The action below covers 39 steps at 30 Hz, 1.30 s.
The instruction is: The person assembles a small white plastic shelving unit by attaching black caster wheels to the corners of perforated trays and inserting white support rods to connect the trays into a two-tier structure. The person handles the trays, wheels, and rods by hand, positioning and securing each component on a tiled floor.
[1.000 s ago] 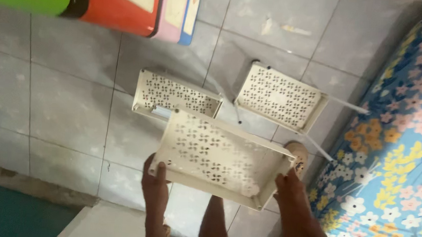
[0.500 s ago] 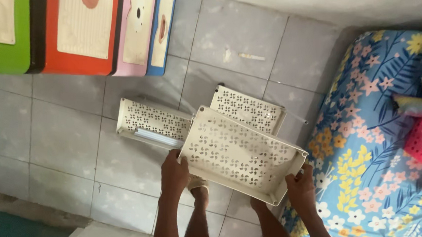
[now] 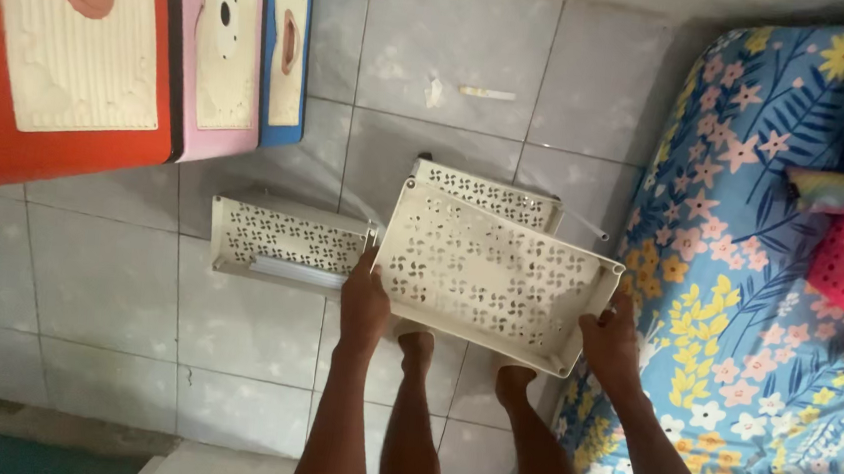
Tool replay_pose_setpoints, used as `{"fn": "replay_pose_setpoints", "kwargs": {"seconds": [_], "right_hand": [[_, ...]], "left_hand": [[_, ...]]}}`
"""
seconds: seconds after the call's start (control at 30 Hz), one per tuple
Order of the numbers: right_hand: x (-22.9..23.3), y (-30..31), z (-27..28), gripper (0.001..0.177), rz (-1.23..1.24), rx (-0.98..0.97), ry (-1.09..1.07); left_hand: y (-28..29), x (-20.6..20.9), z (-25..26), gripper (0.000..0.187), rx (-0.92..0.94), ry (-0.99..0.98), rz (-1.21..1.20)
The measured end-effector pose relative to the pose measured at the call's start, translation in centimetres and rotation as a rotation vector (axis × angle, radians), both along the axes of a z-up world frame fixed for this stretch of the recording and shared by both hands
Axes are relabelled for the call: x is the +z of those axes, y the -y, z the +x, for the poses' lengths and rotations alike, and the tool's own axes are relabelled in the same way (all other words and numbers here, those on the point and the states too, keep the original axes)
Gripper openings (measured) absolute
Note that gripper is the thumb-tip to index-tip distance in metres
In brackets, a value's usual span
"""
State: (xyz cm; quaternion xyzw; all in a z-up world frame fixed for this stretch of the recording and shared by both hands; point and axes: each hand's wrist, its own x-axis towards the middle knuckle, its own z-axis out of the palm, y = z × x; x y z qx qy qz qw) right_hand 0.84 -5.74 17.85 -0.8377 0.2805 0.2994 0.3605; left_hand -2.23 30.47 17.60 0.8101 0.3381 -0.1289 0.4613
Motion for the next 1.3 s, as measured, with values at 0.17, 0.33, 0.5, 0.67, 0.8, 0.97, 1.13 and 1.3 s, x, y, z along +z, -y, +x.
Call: {"fn": "replay_pose_setpoints", "kwargs": {"seconds": [0.17,0.33,0.5,0.67,0.8,0.97,1.13,1.3], "right_hand": [[1.0,-2.1,2.5,0.069,-0.079,0.005,-0.04],[4.7,-6.8,6.1,0.078,-0.478,0.532,0.539],[4.1,-15.3,10.2,0.061,0.094,0.492,0.216],[0.5,-20.8,14.9,0.064,0.114,0.884,0.225],[-1.7,-21.8,16.1,0.067,0.123,0.92,0.048],[-2.7,-22.5,16.7,0.063,0.182,0.953,-0.054],[-3.4,-23.3,16.7,0.061,0.161,0.898,-0.135],[-3.7,-23.3,16.9,0.062,0.144,0.933,-0.12]], "left_hand": [[-0.3,-0.4,0.8,0.034,0.034,-0.01,-0.009],[-1.0,-1.7,0.5,0.034,-0.033,0.148,0.049],[-0.9,-3.5,-0.4,0.036,-0.025,0.073,-0.002],[-0.4,-4.5,-0.6,0.037,0.004,0.085,-0.028],[0.2,-4.6,-0.9,0.037,0.021,0.125,-0.027],[0.1,-3.9,-0.5,0.036,0.052,0.069,-0.063],[-0.2,-3.6,-0.4,0.038,0.06,0.073,-0.104],[-0.2,-4.5,-0.4,0.04,0.051,0.035,-0.098]]}}
